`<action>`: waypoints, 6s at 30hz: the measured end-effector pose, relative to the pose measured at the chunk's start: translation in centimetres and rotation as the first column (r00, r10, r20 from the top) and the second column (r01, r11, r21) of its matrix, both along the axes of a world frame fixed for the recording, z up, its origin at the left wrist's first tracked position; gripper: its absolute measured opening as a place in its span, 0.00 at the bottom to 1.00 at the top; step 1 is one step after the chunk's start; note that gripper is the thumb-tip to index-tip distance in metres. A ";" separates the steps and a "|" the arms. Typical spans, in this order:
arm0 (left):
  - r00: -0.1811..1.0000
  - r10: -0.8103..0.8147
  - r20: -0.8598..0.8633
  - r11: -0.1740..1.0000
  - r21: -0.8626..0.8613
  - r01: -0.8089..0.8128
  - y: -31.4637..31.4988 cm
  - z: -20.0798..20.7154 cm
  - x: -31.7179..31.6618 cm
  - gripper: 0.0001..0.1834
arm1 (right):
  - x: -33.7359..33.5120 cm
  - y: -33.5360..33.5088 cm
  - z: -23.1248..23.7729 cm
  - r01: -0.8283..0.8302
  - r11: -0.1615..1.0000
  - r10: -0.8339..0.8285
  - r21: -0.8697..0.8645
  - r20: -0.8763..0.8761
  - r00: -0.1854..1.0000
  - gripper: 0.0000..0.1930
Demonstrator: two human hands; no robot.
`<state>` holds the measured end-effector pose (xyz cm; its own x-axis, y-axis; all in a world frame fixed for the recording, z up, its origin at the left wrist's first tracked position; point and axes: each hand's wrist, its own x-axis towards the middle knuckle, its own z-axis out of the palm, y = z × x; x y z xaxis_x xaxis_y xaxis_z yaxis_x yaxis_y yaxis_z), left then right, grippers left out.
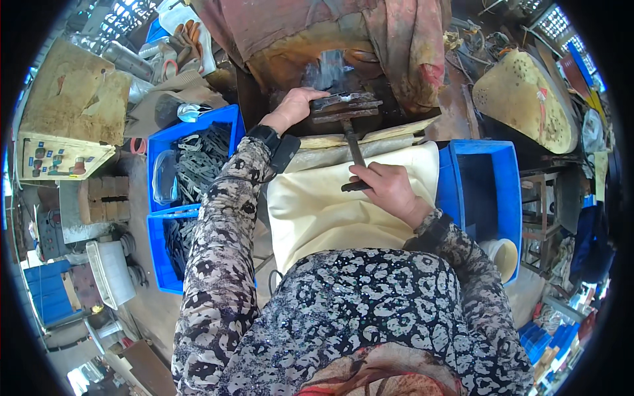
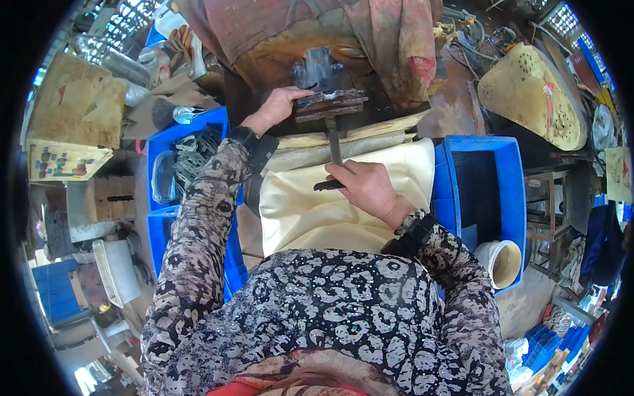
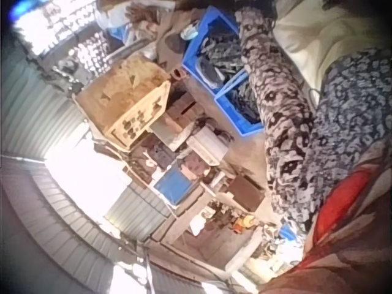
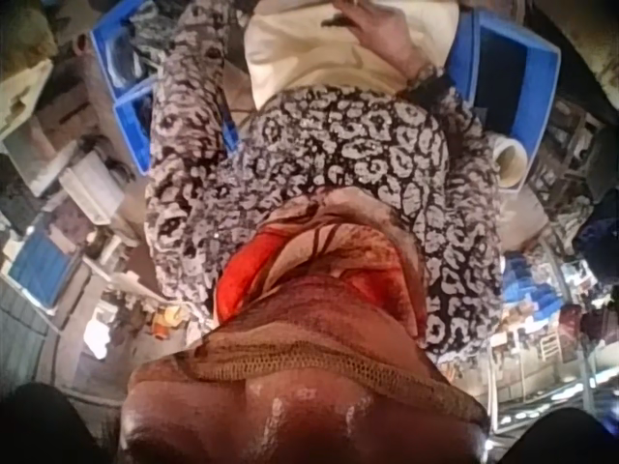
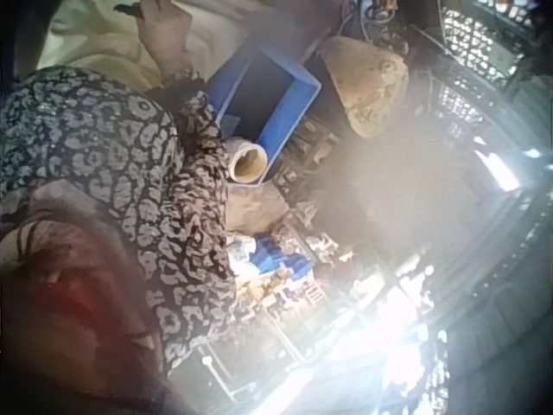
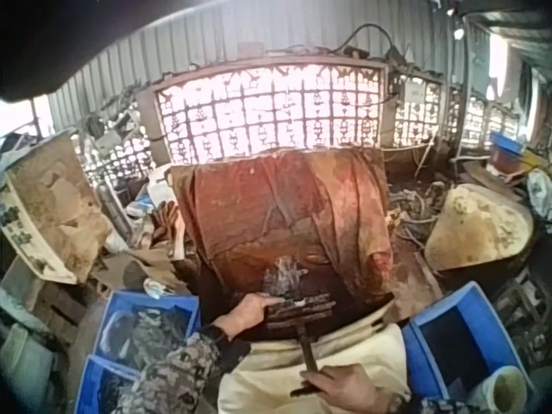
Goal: The person picks up metal pieces from a blue bin, holds them against a grinding machine, and places the finished pieces into a different blue bin. They also use a small tool to scrape the machine and a cup to pour liquid onto the grinding area.
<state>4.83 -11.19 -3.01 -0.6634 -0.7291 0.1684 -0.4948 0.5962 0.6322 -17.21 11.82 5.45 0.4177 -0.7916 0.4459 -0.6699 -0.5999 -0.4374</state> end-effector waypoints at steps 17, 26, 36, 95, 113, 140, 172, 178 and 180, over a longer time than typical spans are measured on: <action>0.991 0.118 -0.068 0.979 -0.160 -0.128 1.3 4.4 3.5 0.23 | 0.3 -3.2 2.7 0.060 0.998 -0.062 0.028 0.108 0.992 0.21; 0.802 0.522 -0.291 0.721 -0.353 -0.597 7.9 3.7 2.6 0.20 | 2.1 -20.4 9.1 0.402 0.913 -0.381 -0.067 0.207 0.901 0.18; 0.775 0.631 -0.035 0.715 -0.363 -0.598 8.9 4.4 1.4 0.18 | 1.0 -30.5 9.7 0.344 0.915 -0.374 0.210 0.128 0.918 0.19; 0.381 0.633 -0.674 0.628 0.735 0.257 16.1 8.6 -3.7 0.07 | -0.1 -5.5 2.9 -0.749 0.455 -0.443 0.482 0.852 0.278 0.17; 0.247 0.730 -0.637 0.589 0.770 0.245 17.9 9.1 -5.0 0.14 | -0.6 -5.2 2.7 -0.568 0.514 -0.296 0.642 0.755 0.585 0.20; 0.474 0.750 -0.461 0.474 0.875 0.102 12.8 9.3 -1.3 0.30 | -3.3 -15.7 -1.5 -0.162 0.660 -0.468 0.734 0.570 0.675 0.07; 0.751 0.656 0.075 0.751 -0.170 -0.639 8.2 3.1 -0.5 0.16 | -2.4 -15.0 -5.2 0.471 0.837 -0.478 0.279 -0.049 0.877 0.13; 0.744 0.663 0.090 0.745 -0.180 -0.642 8.3 3.1 -0.5 0.15 | -2.3 -14.9 -5.1 0.472 0.829 -0.468 0.299 -0.090 0.879 0.14; 0.746 0.660 0.092 0.748 -0.179 -0.639 8.3 3.1 -0.5 0.15 | -2.3 -14.9 -5.1 0.461 0.838 -0.461 0.294 -0.071 0.884 0.14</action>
<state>4.36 -2.93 0.05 -0.0604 -0.9704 0.2340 -0.8685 0.1667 0.4668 -19.46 -3.07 0.36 -0.0293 -0.9862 0.1632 -0.8354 -0.0655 -0.5458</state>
